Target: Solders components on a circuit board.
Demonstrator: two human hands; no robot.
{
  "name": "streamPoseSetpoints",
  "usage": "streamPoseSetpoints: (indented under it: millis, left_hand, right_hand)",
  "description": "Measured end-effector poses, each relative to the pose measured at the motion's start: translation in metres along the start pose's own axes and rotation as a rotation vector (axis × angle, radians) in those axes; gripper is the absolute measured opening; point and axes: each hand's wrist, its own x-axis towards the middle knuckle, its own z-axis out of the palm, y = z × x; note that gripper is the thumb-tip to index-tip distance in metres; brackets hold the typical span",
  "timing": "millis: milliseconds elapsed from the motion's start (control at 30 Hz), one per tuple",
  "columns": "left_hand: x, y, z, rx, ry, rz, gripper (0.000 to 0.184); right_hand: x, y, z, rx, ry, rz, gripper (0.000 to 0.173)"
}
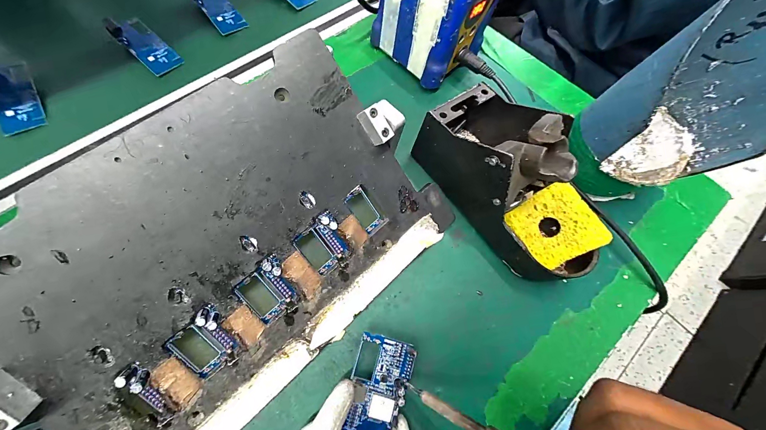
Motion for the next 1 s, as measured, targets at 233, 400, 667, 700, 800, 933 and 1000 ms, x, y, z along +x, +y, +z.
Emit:
streamPoseSetpoints:
  millis: [233,400,667,700,800,933,1000]
  left_hand:
    - [0.000,-0.001,0.001,0.005,0.003,0.006,0.036]
    - [-0.001,-0.002,0.001,-0.010,0.012,0.006,0.035]
    - [0.001,0.002,0.001,-0.017,0.021,0.001,0.035]
    - [0.002,0.002,0.001,-0.012,0.022,0.003,0.036]
    - [0.001,0.002,0.000,-0.004,0.016,0.000,0.036]
    - [-0.001,-0.001,0.001,0.007,0.014,-0.003,0.035]
    - [-0.001,0.000,0.000,0.019,0.009,-0.007,0.035]
  right_hand:
    - [0.001,0.000,0.000,-0.021,-0.013,0.008,0.018]
    - [0.003,-0.001,-0.002,-0.025,-0.027,-0.010,0.017]
    - [0.008,-0.004,-0.005,-0.038,-0.053,-0.021,0.017]
    - [0.007,-0.005,-0.006,-0.046,-0.051,-0.021,0.017]
    - [0.002,-0.006,-0.013,-0.089,-0.004,-0.025,0.017]
    - [-0.009,0.001,-0.042,-0.259,0.118,-0.034,0.020]
    - [-0.012,0.011,-0.058,-0.357,0.227,-0.033,0.024]
